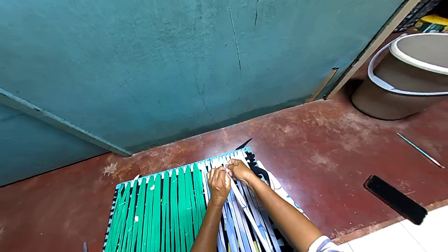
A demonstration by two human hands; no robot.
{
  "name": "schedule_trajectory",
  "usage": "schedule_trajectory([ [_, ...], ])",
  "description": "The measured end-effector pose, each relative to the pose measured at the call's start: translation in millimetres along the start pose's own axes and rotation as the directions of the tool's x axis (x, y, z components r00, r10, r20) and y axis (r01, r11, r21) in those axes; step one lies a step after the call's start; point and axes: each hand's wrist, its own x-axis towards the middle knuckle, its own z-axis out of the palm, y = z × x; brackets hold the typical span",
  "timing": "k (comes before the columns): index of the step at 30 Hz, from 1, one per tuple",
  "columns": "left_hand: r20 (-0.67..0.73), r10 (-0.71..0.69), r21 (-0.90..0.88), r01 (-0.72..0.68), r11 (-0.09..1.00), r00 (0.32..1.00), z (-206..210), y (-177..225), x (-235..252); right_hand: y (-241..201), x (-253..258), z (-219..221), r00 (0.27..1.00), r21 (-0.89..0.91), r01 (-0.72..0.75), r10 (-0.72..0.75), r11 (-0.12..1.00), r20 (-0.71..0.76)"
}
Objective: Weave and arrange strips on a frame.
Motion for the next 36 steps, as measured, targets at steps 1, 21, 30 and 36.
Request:
schedule_trajectory([
  [1, 0.019, -0.072, -0.064, 0.073, 0.995, 0.997, -1, 1, 0, 0, 0, 1, 1.000, -0.009, 0.013, -0.013, 1.000, 0.004],
  [21, 0.334, -0.589, -0.319, 0.677, 0.664, 0.736, -15, 10, 0, 24, 6, 13, 0.998, -0.129, 0.063, -0.064, 0.990, -0.004],
  [30, 0.495, -0.529, -0.360, 0.716, 0.598, 0.690, -27, 4, 2, 20, 9, 7, 0.997, -0.199, 0.082, -0.080, 0.977, 0.021],
  [36, 0.361, -0.483, -0.261, 0.584, 0.769, 0.797, -28, 12, 6, 11, 7, 10, 0.994, -0.227, 0.100, -0.089, 0.969, 0.056],
])
